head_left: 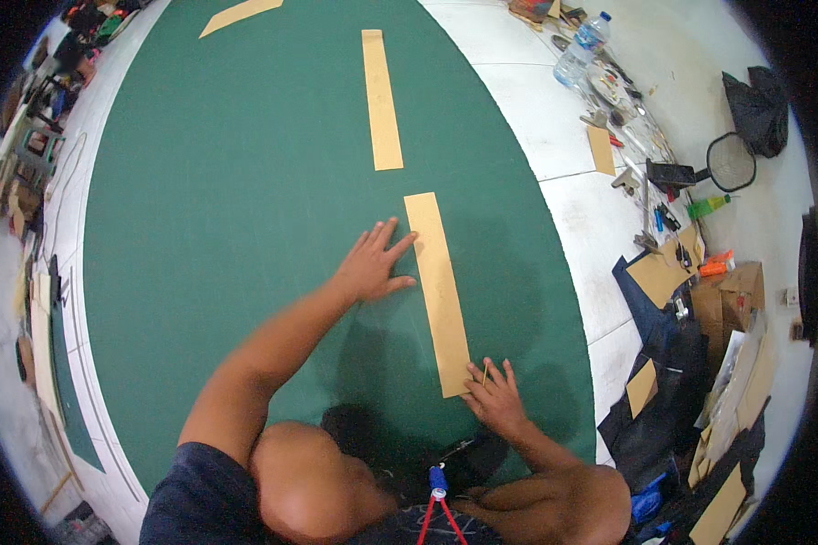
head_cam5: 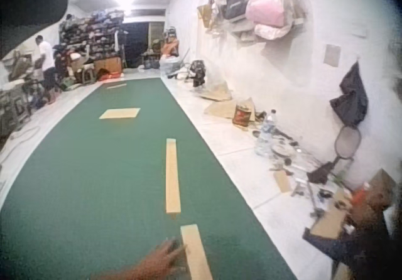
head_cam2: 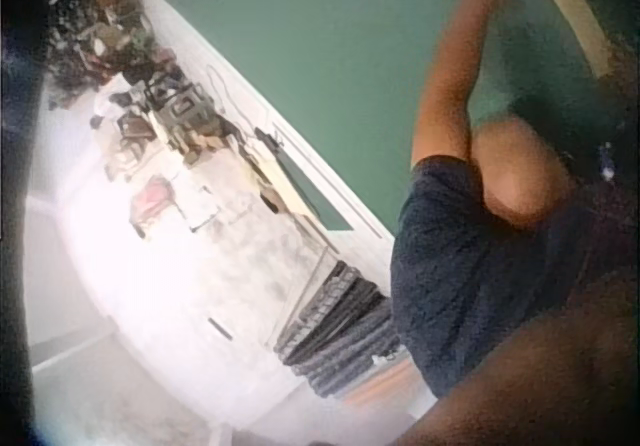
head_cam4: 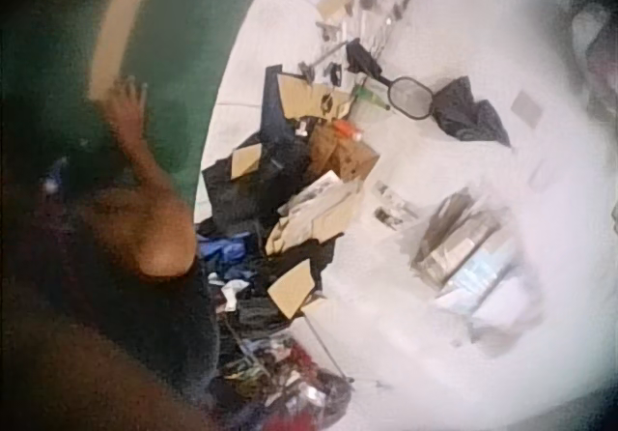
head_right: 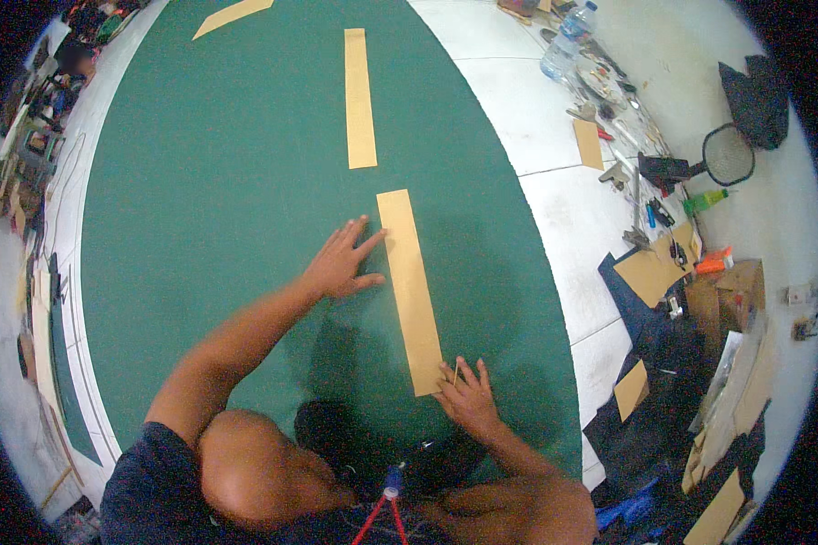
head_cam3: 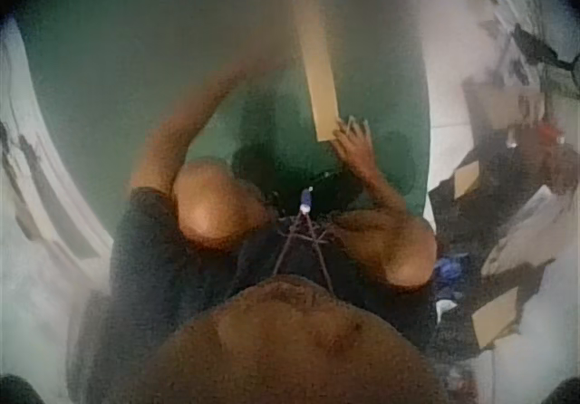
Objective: The person sits on the floor and uses a pencil to draw lines along the edges of rectangular cardboard strips placed on a large green surface. The person repeatedly repositions the strips and draws lines to create a pattern.
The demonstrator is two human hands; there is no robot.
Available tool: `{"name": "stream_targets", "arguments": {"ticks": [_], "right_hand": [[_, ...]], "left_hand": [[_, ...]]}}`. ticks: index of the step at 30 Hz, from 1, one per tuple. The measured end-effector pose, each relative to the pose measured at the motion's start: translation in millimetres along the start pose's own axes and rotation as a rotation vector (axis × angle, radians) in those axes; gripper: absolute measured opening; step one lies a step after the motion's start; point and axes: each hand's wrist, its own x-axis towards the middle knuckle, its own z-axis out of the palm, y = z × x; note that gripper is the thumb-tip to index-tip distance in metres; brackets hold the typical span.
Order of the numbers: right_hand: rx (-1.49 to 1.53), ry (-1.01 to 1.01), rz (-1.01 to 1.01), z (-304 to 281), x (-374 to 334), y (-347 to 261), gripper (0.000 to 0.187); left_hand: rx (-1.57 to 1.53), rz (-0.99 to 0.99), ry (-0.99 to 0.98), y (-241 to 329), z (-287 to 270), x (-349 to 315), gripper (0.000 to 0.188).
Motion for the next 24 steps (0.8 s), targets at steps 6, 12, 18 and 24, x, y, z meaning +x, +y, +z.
{"name": "stream_targets", "arguments": {"ticks": [6,12,18,24], "right_hand": [[0.044,-0.007,0.05,-4,12,-6,0.038],[0.003,0.026,-0.019,-5,29,-3,0.039],[0.057,-0.003,0.012,2,33,0,0.036],[0.11,-0.032,0.065,0,39,-6,0.035]], "left_hand": [[0.109,0.094,-0.01,-3,13,25,0.083],[0.115,-0.056,0.003,-13,11,17,0.079],[0.013,-0.174,0.05,-30,-2,22,0.091],[0.008,-0.176,0.028,-40,-1,25,0.1]]}}
